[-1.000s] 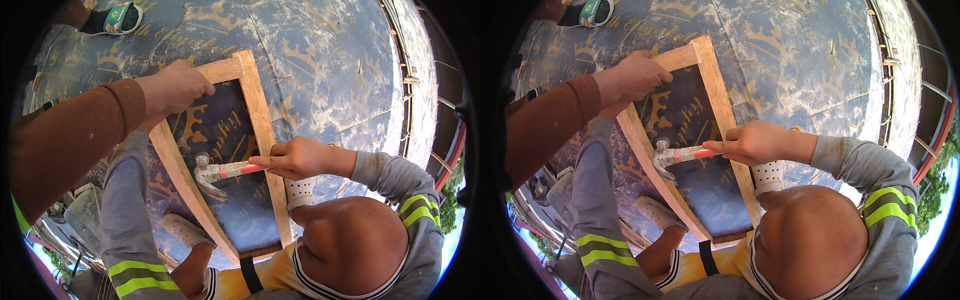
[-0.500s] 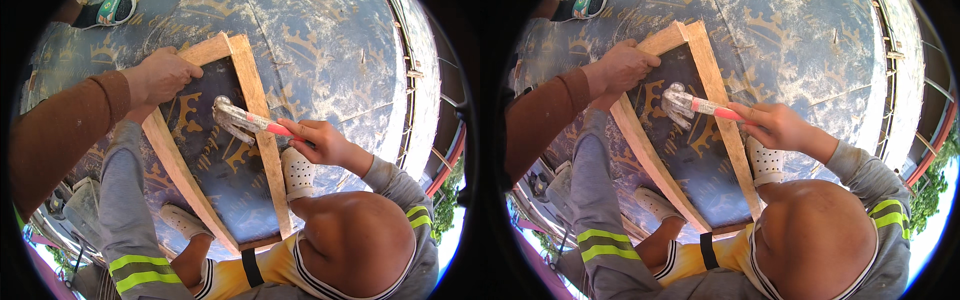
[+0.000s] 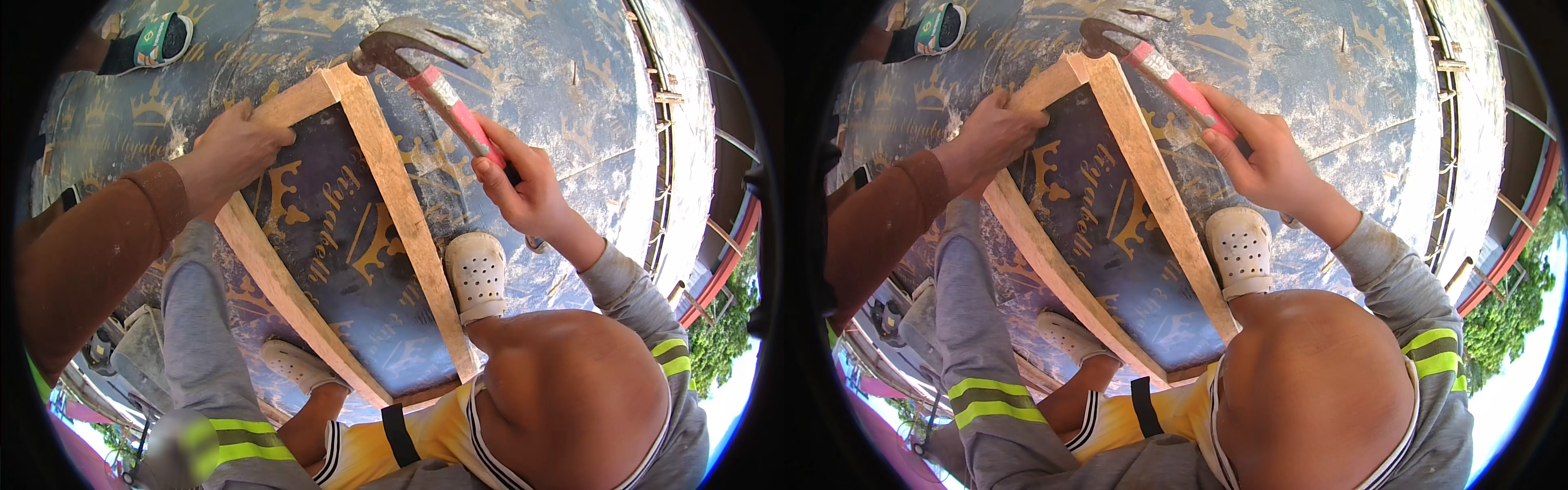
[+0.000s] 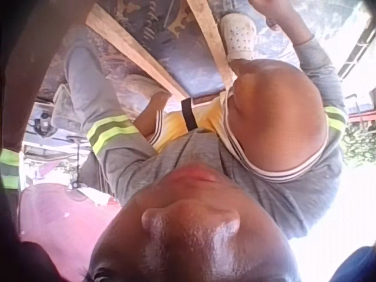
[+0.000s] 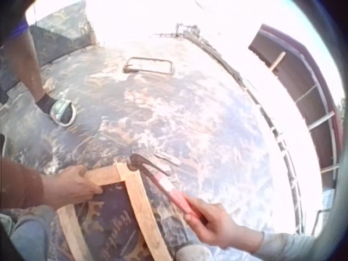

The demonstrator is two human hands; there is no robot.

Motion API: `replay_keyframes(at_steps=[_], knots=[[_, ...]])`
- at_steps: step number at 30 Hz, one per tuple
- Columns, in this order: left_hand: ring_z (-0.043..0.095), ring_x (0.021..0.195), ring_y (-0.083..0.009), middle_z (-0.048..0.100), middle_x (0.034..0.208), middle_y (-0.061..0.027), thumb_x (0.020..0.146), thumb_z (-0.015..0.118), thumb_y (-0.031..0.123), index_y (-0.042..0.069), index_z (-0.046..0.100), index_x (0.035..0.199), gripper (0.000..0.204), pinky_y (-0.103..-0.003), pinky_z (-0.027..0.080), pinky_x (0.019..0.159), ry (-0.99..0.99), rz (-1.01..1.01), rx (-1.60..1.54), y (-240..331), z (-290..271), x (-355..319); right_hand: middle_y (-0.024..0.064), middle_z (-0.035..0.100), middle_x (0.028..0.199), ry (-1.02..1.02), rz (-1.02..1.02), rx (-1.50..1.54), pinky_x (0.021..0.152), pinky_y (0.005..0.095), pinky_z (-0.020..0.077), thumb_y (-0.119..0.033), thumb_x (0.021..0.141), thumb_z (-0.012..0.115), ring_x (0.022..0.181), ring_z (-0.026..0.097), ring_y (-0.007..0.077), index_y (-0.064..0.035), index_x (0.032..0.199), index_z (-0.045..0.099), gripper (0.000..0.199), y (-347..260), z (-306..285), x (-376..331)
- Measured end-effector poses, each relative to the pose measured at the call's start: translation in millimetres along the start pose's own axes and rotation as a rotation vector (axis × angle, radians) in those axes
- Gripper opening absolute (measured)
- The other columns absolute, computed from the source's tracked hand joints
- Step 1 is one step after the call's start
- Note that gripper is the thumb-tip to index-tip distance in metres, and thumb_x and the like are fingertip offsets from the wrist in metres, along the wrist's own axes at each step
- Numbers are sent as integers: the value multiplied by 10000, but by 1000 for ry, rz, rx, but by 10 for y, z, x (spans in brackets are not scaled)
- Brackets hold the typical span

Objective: The person assembles a rectangular wooden frame on a patterned floor by positioning planks and hammering nails to secure the corners. They adjust the frame pieces and use a hammer to drive nails into the joints, completing the frame assembly.

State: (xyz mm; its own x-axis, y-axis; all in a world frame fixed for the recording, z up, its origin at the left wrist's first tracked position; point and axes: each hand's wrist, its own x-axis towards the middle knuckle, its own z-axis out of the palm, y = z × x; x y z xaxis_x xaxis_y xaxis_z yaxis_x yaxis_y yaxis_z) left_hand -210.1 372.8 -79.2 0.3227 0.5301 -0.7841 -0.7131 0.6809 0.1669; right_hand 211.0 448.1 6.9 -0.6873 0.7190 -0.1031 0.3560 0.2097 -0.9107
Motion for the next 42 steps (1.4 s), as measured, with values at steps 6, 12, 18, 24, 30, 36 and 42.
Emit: replay_keyframes(at_steps=[6, 12, 18, 24, 30, 36, 42], knots=[[551, 1169, -168, 538, 1303, -52, 1087, 431, 291, 88, 374, 1461, 430, -327, 476, 1019, -343, -1, 69, 46, -99, 52, -4, 485, 756, 84, 310, 522, 454, 209, 372, -156, 1093, 411, 517, 447, 37, -17, 1556, 303, 496, -116, 541, 188], [561, 1121, -185, 565, 1191, -59, 1076, 433, 336, 91, 415, 1403, 409, -342, 481, 983, -274, -58, -27, 104, -253, 67, -2, 512, 742, 47, 390, 618, 508, 246, 416, -195, 1087, 425, 559, 476, 57, -28, 1512, 380, 459, -188, 614, 223], [479, 1329, -200, 474, 1456, -96, 1093, 426, 261, 82, 339, 1512, 464, -326, 406, 1131, -434, 150, 2, 1, -470, 186, 21, 443, 821, -9, 481, 866, 516, 257, 474, -300, 1119, 312, 543, 460, 79, -105, 1447, 356, 384, -209, 835, 243], [484, 1327, -201, 451, 1469, -97, 1086, 445, 269, 86, 315, 1516, 485, -343, 420, 1133, -39, 331, 190, -44, -266, -31, 14, 465, 811, 177, 563, 1012, 473, 243, 473, -280, 1110, 317, 521, 470, 70, -84, 1258, 409, 262, -204, 888, 164], [493, 1301, -184, 488, 1396, -72, 1074, 457, 286, 93, 388, 1453, 431, -342, 427, 1104, 59, 320, 313, -25, -14, 3, 14, 463, 796, -28, 521, 926, 473, 257, 476, -246, 1108, 322, 521, 470, 67, -68, 1252, 411, 245, -207, 945, 197], [501, 1275, -167, 525, 1323, -46, 1061, 469, 303, 101, 462, 1390, 386, -342, 433, 1075, 61, 282, 363, -6, 117, -104, 13, 465, 803, 153, 558, 951, 483, 257, 482, -254, 1104, 341, 536, 477, 64, -65, 1329, 404, 301, -204, 932, 312], [509, 1249, -151, 562, 1249, -21, 1049, 481, 320, 108, 535, 1327, 353, -341, 440, 1046, 196, 185, 838, 21, 387, -158, 10, 462, 802, 192, 531, 911, 481, 256, 481, -244, 1103, 345, 539, 474, 66, -68, 1320, 405, 286, -140, 802, 258]])
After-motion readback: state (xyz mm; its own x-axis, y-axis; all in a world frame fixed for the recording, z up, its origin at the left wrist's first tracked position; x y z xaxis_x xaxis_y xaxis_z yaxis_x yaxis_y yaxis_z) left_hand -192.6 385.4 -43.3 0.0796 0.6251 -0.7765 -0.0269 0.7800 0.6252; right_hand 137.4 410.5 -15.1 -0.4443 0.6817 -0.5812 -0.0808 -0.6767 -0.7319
